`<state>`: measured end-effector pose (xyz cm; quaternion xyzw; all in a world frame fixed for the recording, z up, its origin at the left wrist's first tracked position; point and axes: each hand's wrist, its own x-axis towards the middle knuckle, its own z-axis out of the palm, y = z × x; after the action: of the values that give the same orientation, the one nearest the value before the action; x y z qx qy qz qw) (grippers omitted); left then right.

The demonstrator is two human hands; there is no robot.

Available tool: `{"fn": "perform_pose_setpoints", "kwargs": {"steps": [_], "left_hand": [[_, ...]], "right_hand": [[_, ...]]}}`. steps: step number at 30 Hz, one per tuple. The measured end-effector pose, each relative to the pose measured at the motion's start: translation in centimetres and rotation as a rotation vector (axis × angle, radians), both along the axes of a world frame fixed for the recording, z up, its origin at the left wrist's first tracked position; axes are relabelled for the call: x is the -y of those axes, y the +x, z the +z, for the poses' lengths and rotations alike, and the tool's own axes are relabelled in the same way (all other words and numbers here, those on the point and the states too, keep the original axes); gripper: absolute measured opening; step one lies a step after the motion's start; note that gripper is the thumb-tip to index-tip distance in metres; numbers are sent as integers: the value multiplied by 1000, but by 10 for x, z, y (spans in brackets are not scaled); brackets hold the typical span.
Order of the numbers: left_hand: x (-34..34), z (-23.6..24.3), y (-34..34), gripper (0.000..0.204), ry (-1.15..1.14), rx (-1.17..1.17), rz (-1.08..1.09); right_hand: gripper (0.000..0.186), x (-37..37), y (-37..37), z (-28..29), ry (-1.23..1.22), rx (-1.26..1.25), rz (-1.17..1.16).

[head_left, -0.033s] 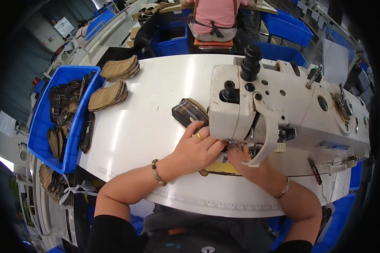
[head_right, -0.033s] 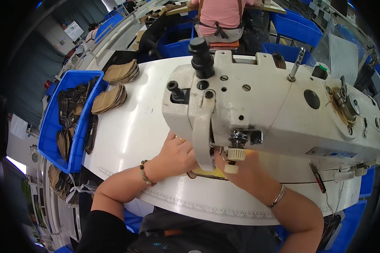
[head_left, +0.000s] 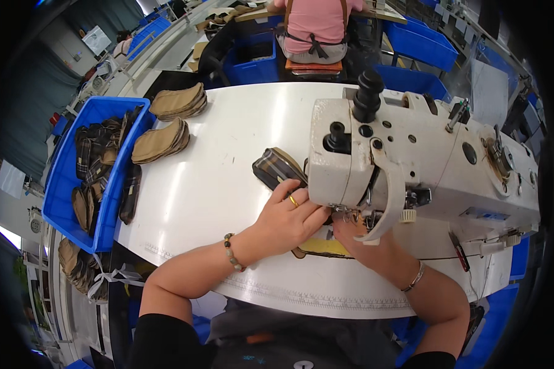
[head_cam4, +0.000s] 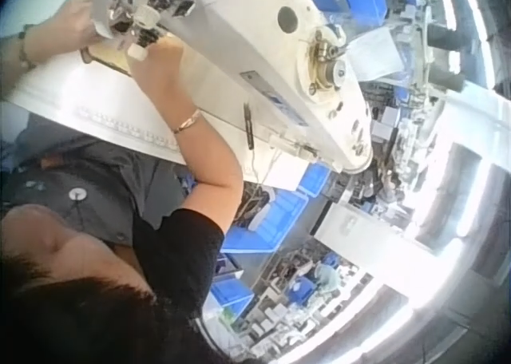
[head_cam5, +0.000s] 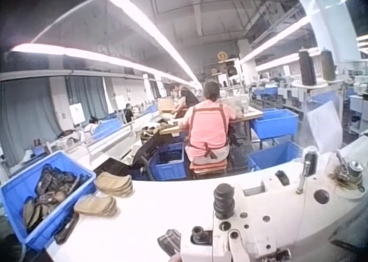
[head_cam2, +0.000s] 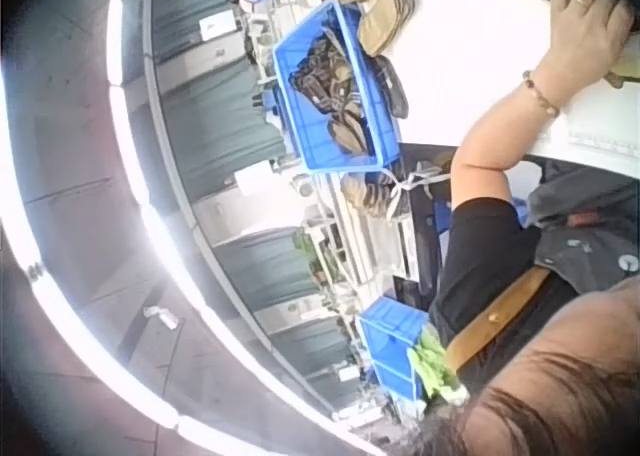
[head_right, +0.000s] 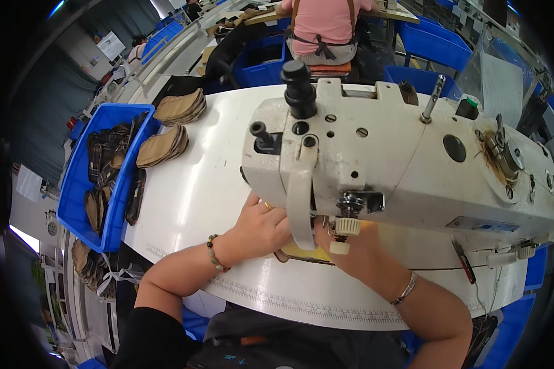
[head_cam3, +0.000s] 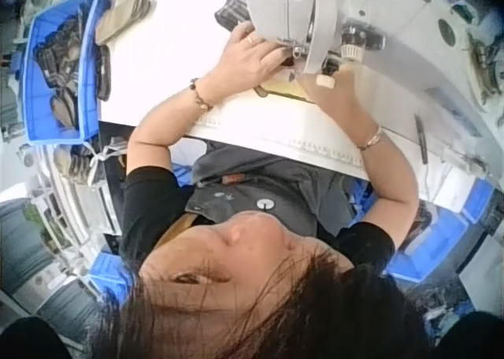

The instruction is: Sewing a lining piece onto a leather shoe upper component using an industrial sewing machine.

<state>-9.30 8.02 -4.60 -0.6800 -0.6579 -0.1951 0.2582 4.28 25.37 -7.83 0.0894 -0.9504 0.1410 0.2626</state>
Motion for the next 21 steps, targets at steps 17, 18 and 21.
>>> {"fn": "perform_pose_setpoints", "kwargs": {"steps": [17,18,21], "left_hand": [[2,0,-2,24,-125,85,-83],[3,2,-2,24,-134,109,-90],[6,0,-4,26,-151,131,-97]], "right_hand": [[15,10,5,2,-417,29,-57],[15,12,7,2,-421,35,-62],[17,17,19,10,-199,135,-76]]}}
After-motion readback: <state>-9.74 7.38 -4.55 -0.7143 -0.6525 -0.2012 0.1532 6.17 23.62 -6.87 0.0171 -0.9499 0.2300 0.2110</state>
